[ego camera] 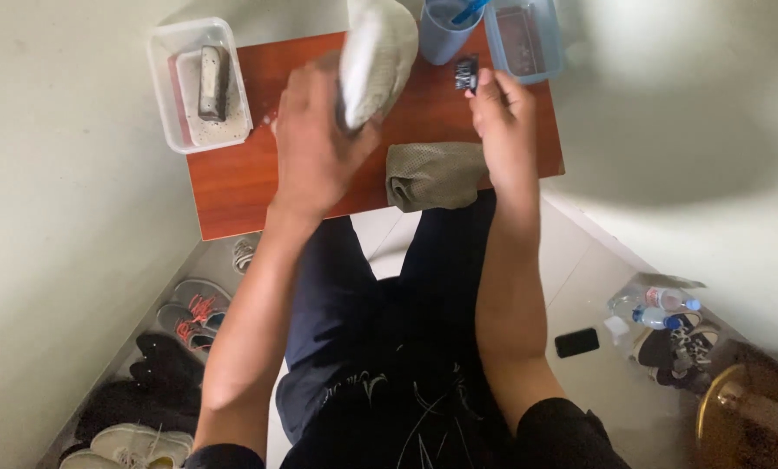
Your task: The person scrubs a white sneaker with a small brush and wipes it with a cloth. They repeatedly dip the brush into a cup of water and continue cleaning different parts of the shoe, including the sole and upper.
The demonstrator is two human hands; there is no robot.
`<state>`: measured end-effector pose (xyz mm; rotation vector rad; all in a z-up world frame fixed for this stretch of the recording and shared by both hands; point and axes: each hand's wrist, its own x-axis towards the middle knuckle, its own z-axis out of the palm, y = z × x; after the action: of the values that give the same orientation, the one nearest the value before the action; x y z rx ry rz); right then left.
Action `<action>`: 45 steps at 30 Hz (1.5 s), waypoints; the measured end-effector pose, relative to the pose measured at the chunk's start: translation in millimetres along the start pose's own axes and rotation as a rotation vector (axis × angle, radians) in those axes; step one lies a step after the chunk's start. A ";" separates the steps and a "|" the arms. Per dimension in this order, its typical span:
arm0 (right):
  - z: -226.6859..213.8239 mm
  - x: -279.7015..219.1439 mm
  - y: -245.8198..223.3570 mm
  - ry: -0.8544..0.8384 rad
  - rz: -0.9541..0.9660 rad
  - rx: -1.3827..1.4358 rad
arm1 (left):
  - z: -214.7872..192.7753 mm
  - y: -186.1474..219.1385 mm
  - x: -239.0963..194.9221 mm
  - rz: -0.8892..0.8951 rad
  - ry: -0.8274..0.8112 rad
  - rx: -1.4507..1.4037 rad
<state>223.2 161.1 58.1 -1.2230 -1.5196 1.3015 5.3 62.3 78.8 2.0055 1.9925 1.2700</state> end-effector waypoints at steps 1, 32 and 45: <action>1.2 -5.1 -9.5 -0.002 -0.002 0.003 | -4.3 3.8 -3.5 0.001 0.001 0.004; -10.3 -46.9 -110.6 -0.015 -1.257 -1.058 | 29.7 73.1 -45.6 0.024 0.151 -0.470; -34.4 -37.5 -108.8 -0.007 -1.250 -1.014 | 20.0 89.2 -45.9 0.038 0.216 -0.454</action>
<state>245.6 131.3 172.3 -0.4519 -2.3917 -0.3447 96.6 17.9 91.9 1.7554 1.5481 1.8169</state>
